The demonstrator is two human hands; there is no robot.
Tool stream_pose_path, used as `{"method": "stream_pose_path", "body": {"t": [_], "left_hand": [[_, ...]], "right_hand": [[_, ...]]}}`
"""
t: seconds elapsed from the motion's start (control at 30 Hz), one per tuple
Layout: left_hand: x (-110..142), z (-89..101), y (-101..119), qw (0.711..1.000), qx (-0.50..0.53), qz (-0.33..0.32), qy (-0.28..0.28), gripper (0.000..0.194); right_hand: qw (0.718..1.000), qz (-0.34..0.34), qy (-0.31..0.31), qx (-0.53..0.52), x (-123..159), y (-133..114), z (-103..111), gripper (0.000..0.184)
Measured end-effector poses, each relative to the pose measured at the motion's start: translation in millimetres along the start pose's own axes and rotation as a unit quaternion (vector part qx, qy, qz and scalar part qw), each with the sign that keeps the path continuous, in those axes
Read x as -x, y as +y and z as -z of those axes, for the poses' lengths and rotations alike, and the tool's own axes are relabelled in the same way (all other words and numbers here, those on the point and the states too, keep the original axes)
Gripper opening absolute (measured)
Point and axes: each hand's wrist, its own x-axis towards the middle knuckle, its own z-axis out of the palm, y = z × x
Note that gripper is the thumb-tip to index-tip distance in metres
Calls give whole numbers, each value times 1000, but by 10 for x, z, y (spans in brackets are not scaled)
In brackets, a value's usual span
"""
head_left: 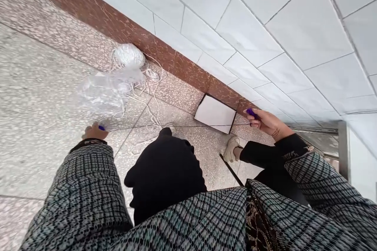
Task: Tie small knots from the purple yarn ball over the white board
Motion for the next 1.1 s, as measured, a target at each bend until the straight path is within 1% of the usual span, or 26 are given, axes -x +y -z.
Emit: {"method": "stream_pose_path", "body": {"t": [0.03,0.07,0.1,0.17,0.2,0.23,0.27,0.3,0.33,0.37,0.4,0.43,0.47,0.5,0.57,0.6,0.63,0.7,0.77,0.83,0.9,0.93,1.0,1.03,1.1], "left_hand": [[-25,-52,-32,1000,15,27,3,91],[-20,-107,-59,999,31,44,-8,84],[12,-162,-80,996,51,69,-6,76],[127,-252,-104,992,89,83,15,57],[198,-280,-105,991,107,74,39,47],[268,-295,-93,990,121,53,57,41],[333,-296,-65,989,132,-3,59,37],[386,-283,-13,987,140,-57,56,37],[424,-261,66,982,152,-90,69,40],[445,-232,177,974,169,-112,99,41],[451,-203,321,967,176,-137,125,36],[443,-179,495,963,168,-159,142,36],[426,-167,695,958,151,-206,130,37],[404,-170,915,951,133,-257,108,41],[367,-234,1383,934,83,-346,42,45],[360,-295,1616,919,50,-391,7,48],[365,-372,1837,911,19,-412,-6,50],[407,-554,2227,886,-42,-460,-41,55],[479,-739,2531,859,-96,-497,-70,59],[554,-892,2753,832,-134,-529,-99,61],[614,-987,2913,815,-160,-541,-131,68],[636,-1006,2979,809,-165,-544,-150,73],[678,-970,3101,803,-160,-544,-185,83],[706,-910,3165,801,-153,-545,-197,85],[809,-702,3308,810,-137,-536,-195,79]], "right_hand": [[1000,1,13,-6,45,-42,-5,19],[1000,3,23,-10,80,-83,-16,17],[999,7,29,-11,105,-120,-34,17],[999,28,34,-10,128,-175,-79,19],[998,43,36,-11,130,-192,-102,20],[997,58,37,-15,129,-201,-123,20],[996,71,39,-24,129,-201,-139,19],[995,81,39,-37,131,-194,-151,18],[994,87,35,-51,139,-180,-157,17],[993,91,29,-65,151,-158,-159,17],[992,93,23,-80,168,-130,-158,16],[991,93,17,-96,188,-96,-157,16],[990,91,12,-111,210,-57,-158,16],[988,86,10,-124,231,-15,-161,16],[987,76,13,-143,266,71,-177,20],[986,72,14,-147,277,111,-188,23],[986,70,18,-148,285,148,-198,28],[985,75,20,-152,293,207,-212,36],[985,89,12,-147,300,250,-215,35],[985,106,-5,-137,312,280,-215,31],[985,121,-22,-125,327,301,-222,28],[984,128,-29,-120,331,308,-230,27],[982,145,-44,-111,330,311,-257,29],[981,153,-51,-109,324,306,-276,31],[978,168,-63,-104,302,274,-324,33]]}}
